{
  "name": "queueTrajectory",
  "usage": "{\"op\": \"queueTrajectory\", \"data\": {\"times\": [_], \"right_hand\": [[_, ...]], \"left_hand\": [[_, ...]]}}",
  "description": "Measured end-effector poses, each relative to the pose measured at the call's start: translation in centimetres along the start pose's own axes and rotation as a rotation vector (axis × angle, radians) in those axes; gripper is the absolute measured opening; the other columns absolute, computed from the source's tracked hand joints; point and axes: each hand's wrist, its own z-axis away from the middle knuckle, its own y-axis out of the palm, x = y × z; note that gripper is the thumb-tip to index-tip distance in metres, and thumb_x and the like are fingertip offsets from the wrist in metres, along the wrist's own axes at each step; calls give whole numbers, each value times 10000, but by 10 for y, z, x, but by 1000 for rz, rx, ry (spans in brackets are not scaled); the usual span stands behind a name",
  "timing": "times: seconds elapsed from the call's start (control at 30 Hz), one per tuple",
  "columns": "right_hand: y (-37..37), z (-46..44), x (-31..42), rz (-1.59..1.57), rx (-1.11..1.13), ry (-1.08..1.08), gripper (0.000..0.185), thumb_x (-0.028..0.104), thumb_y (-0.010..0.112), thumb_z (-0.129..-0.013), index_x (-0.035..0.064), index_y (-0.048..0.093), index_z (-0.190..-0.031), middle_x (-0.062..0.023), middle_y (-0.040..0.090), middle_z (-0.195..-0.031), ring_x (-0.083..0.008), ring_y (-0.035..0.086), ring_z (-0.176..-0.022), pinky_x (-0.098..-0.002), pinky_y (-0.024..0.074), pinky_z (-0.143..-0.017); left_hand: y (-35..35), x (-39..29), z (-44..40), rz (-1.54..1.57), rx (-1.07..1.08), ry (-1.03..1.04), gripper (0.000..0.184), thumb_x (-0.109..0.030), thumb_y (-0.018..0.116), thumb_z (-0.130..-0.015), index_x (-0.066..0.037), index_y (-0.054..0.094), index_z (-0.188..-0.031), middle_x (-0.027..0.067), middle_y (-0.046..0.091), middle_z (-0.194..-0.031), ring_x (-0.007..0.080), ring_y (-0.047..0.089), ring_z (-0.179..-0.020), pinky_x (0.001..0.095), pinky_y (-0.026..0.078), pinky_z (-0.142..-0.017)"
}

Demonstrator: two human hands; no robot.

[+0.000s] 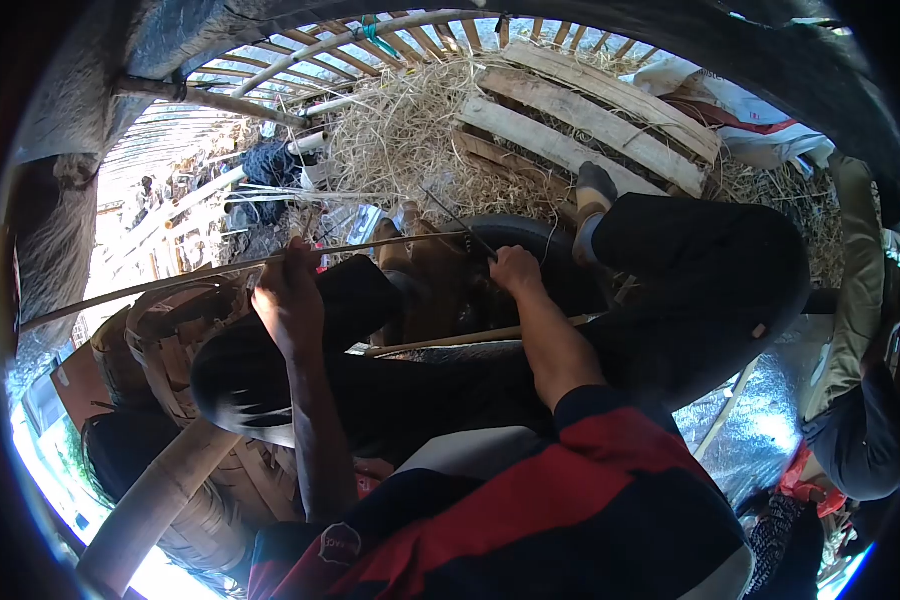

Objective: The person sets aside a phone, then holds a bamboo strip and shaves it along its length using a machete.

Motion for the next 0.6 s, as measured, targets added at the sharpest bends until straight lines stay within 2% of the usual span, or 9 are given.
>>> {"op": "queueTrajectory", "data": {"times": [0.17, 0.23, 0.3, 0.37, 0.43, 0.6], "right_hand": [[-8, 0, 22, 22, -1, -23, 322, 376, 583, -848, 81, 699, -905, -183, 672, -824, -383, 641, -849, -464, 510, -804], [-10, -2, 30, -86, -41, -142, 312, 374, 581, -846, 88, 701, -887, -188, 671, -836, -387, 641, -847, -464, 511, -801], [-4, -8, 24, -59, -27, -143, 309, 371, 582, -844, 88, 700, -878, -188, 672, -864, -384, 644, -848, -465, 512, -799], [-2, -10, 17, -38, -30, -160, 305, 369, 582, -843, 88, 699, -870, -189, 672, -893, -381, 647, -850, -467, 513, -797], [-4, -2, -4, 73, 19, 51, 291, 350, 580, -840, 81, 693, -853, -181, 675, -910, -374, 650, -861, -472, 515, -800], [6, -7, -5, 175, -9, 74, 274, 328, 579, -842, 83, 697, -874, -184, 673, -933, -379, 645, -886, -475, 515, -804]], "left_hand": [[4, 5, 0, 63, -46, 3, 329, -300, 560, -918, -12, 683, -817, 128, 683, -690, 237, 674, -617, 359, 507, -591], [-1, 1, 0, 35, -10, -6, 305, -277, 566, -916, -7, 679, -832, 126, 682, -689, 233, 676, -619, 345, 507, -587], [0, 7, -2, 43, -5, 52, 282, -261, 569, -915, -9, 673, -844, 122, 681, -685, 224, 680, -624, 329, 510, -592], [-1, 10, 1, 44, 6, -12, 286, -267, 566, -916, -11, 672, -843, 122, 681, -685, 224, 682, -628, 331, 511, -594], [-1, 11, -2, 76, 21, -84, 305, -286, 555, -919, -16, 673, -843, 121, 683, -688, 225, 685, -640, 334, 512, -602], [2, 7, -1, 62, 17, -76, 315, -293, 548, -921, -16, 678, -844, 115, 687, -695, 226, 687, -650, 334, 513, -611]]}}
